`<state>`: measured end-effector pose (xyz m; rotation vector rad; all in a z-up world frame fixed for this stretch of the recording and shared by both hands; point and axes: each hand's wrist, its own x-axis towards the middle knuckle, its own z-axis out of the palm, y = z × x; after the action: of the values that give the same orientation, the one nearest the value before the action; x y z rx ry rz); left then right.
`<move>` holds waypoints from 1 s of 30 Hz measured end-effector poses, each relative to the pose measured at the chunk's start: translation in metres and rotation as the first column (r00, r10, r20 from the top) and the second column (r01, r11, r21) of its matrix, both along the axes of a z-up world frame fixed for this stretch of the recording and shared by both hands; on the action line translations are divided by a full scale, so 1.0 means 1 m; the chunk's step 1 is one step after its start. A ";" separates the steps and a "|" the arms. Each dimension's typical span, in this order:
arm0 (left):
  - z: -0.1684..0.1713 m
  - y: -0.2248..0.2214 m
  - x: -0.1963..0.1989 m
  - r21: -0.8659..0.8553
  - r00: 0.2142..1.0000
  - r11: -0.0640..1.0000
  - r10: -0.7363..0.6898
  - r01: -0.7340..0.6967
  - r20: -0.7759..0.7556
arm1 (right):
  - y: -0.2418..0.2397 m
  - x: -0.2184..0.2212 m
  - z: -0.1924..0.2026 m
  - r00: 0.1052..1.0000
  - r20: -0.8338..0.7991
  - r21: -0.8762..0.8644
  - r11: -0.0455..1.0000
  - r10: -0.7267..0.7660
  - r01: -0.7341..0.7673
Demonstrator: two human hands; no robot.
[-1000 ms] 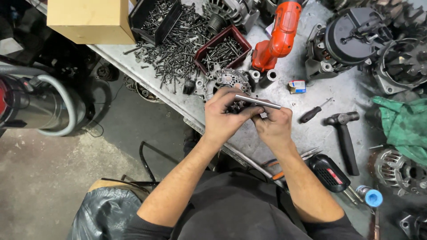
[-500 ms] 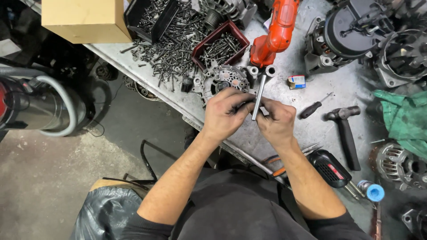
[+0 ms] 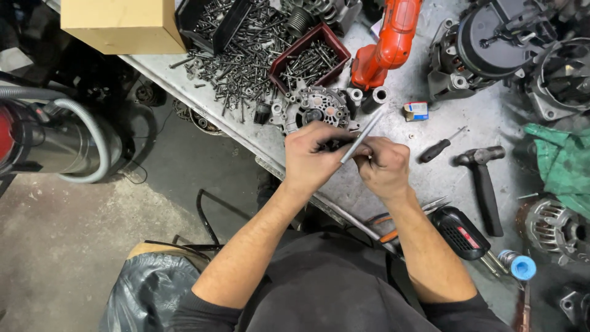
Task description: The person inserts a rotor into an alternator housing, taps it into place with a hammer, and then uses a T-handle wrench to tighten bolts around the housing. The person handles the alternator housing, rotor, hammer, and wrench during the process.
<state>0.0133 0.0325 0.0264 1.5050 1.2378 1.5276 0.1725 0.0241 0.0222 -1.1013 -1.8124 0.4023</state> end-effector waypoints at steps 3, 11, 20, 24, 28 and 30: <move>0.005 -0.002 0.000 0.058 1.000 0.998 0.006 -0.005 -0.016 | 0.000 0.000 -0.012 0.999 -0.012 0.063 0.997 -0.041 0.041; 0.008 0.001 -0.001 0.180 0.989 0.983 -0.015 0.042 -0.150 | -0.001 -0.001 -0.015 0.993 0.000 0.130 0.985 -0.116 0.115; 0.010 0.005 -0.006 0.246 0.969 0.965 -0.029 0.091 -0.245 | 0.007 0.019 -0.010 0.996 0.086 -0.010 0.999 -0.032 0.033; 0.013 0.007 -0.012 0.223 0.963 0.969 -0.046 0.107 -0.266 | 0.041 0.047 0.082 0.936 0.214 -0.035 0.960 0.280 -0.279; 0.011 0.013 -0.017 0.168 0.898 0.952 -0.170 0.257 -0.406 | 0.051 0.036 0.149 0.369 0.928 0.175 0.810 0.054 -0.560; 0.008 0.015 -0.018 0.179 0.888 0.942 -0.189 0.284 -0.419 | 0.061 0.035 0.153 0.184 0.982 0.159 0.724 -0.045 -0.671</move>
<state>-0.0043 0.0475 0.0340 2.1221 1.0554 1.2762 0.2074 0.0850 0.1748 -0.3570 -3.0244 -0.8541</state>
